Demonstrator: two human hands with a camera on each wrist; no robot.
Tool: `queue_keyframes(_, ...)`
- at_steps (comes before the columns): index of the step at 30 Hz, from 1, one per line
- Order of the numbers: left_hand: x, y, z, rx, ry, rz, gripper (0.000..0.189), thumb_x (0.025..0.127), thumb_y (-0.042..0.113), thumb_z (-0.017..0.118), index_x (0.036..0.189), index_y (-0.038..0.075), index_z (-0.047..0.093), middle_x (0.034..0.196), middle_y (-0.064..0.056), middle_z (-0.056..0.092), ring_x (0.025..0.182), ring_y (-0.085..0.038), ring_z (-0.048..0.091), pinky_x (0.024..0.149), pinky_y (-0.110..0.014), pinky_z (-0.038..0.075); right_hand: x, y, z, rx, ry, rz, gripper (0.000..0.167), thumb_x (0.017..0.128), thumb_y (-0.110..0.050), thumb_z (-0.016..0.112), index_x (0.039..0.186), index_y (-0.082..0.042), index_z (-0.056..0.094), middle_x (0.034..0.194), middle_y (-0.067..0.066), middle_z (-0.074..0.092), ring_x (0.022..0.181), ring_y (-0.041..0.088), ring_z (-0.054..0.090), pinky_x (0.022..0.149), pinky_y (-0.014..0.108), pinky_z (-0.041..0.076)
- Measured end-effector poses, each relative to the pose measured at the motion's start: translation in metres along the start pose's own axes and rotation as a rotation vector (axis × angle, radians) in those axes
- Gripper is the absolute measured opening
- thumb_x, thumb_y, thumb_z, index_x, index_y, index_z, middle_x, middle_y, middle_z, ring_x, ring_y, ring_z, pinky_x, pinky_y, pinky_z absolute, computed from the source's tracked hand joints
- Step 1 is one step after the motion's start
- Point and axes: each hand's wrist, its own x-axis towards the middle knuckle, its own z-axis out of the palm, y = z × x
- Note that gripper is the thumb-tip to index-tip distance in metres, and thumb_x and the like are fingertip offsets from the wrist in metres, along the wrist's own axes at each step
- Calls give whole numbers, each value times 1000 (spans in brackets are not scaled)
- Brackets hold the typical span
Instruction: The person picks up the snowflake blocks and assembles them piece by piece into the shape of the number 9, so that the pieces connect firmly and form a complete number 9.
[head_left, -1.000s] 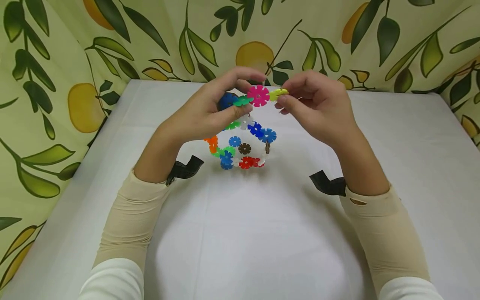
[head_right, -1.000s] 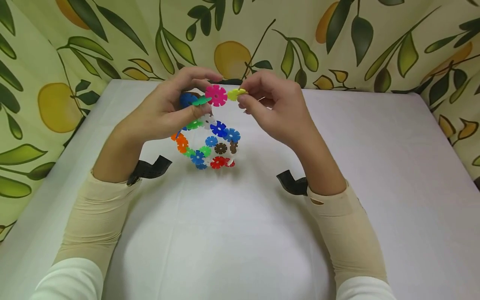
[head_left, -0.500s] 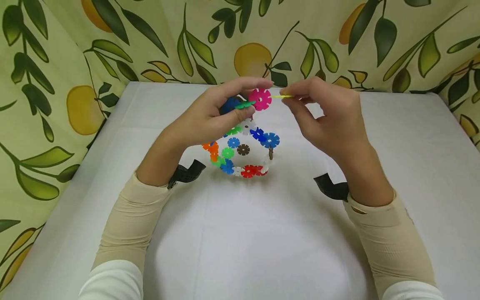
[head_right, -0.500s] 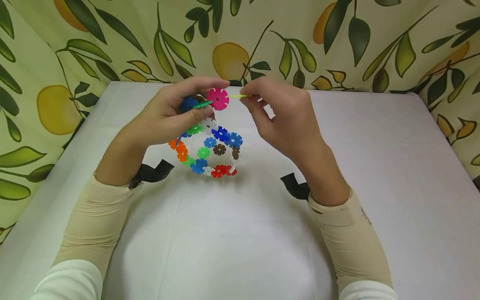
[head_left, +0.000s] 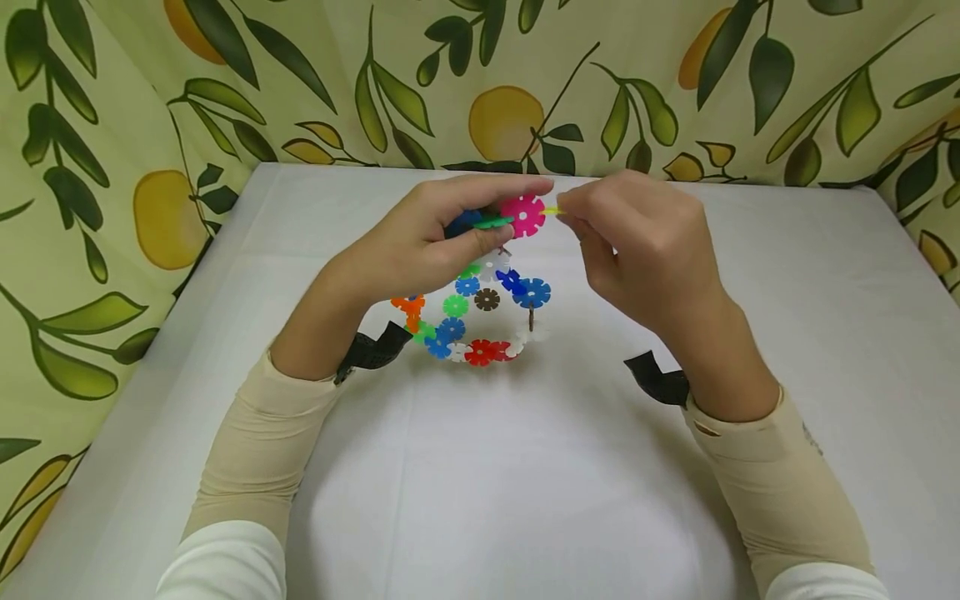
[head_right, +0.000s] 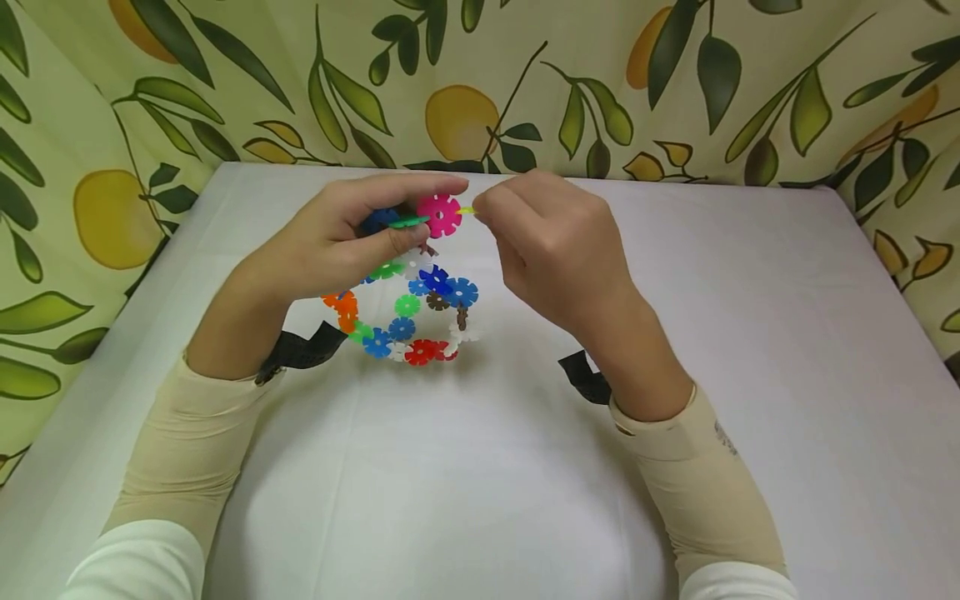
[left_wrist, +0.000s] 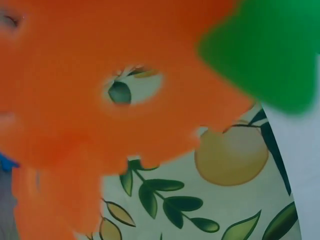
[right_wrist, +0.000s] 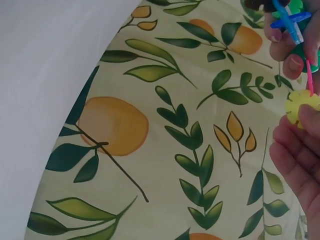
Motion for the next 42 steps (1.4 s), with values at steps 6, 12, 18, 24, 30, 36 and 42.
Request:
queue_keyframes(6, 1, 1, 4, 55, -14, -42, 46, 97, -4, 59, 143, 0, 53, 142, -6, 56, 102, -13, 56, 82, -30, 54, -2, -7, 7, -55, 69, -48, 9, 89, 11, 64, 87, 4, 68, 77, 17, 68, 69, 35, 64, 59, 45, 55)
queue_keyframes(12, 3, -2, 5, 3, -42, -79, 43, 97, -7, 57, 140, -4, 55, 138, -10, 59, 105, -18, 58, 86, -32, 55, -6, -9, 14, -38, 99, -23, 12, 88, 14, 63, 85, 3, 64, 74, 17, 65, 67, 34, 63, 57, 44, 54)
queue_keyframes(18, 3, -5, 6, -19, -56, -118, 44, 97, -7, 56, 141, -2, 55, 136, -9, 60, 103, -20, 59, 86, -33, 55, -7, -8, 20, -29, 128, -9, 14, 87, 15, 65, 84, 2, 64, 73, 16, 65, 67, 33, 64, 56, 45, 54)
queue_keyframes(24, 4, -7, 8, -49, -75, -117, 45, 96, -9, 56, 141, -2, 55, 131, -8, 62, 102, -16, 63, 86, -31, 55, -7, -3, 18, 16, 117, -63, 23, 85, 23, 52, 82, 2, 62, 71, 14, 62, 64, 31, 60, 53, 41, 51)
queue_keyframes(30, 5, -6, 10, -69, -45, -111, 45, 96, -9, 58, 140, -1, 56, 128, -7, 63, 101, -16, 63, 85, -33, 55, -7, -5, 19, 10, 128, -53, 19, 87, 20, 56, 83, 2, 62, 72, 15, 62, 66, 32, 62, 56, 42, 53)
queue_keyframes(36, 5, -7, 8, -60, -50, -116, 45, 96, -9, 57, 140, -1, 56, 127, -7, 64, 100, -18, 63, 84, -33, 55, -5, -5, 18, 30, 101, -55, 17, 89, 18, 59, 85, 2, 63, 74, 16, 64, 69, 32, 64, 61, 43, 56)
queue_keyframes(42, 3, -13, 1, 0, -56, -117, 48, 95, 2, 62, 143, 3, 52, 117, -3, 62, 94, -17, 59, 81, -33, 54, -4, -2, 16, 128, 5, 39, 7, 92, 9, 65, 93, 2, 67, 91, 15, 70, 88, 30, 67, 78, 41, 56)
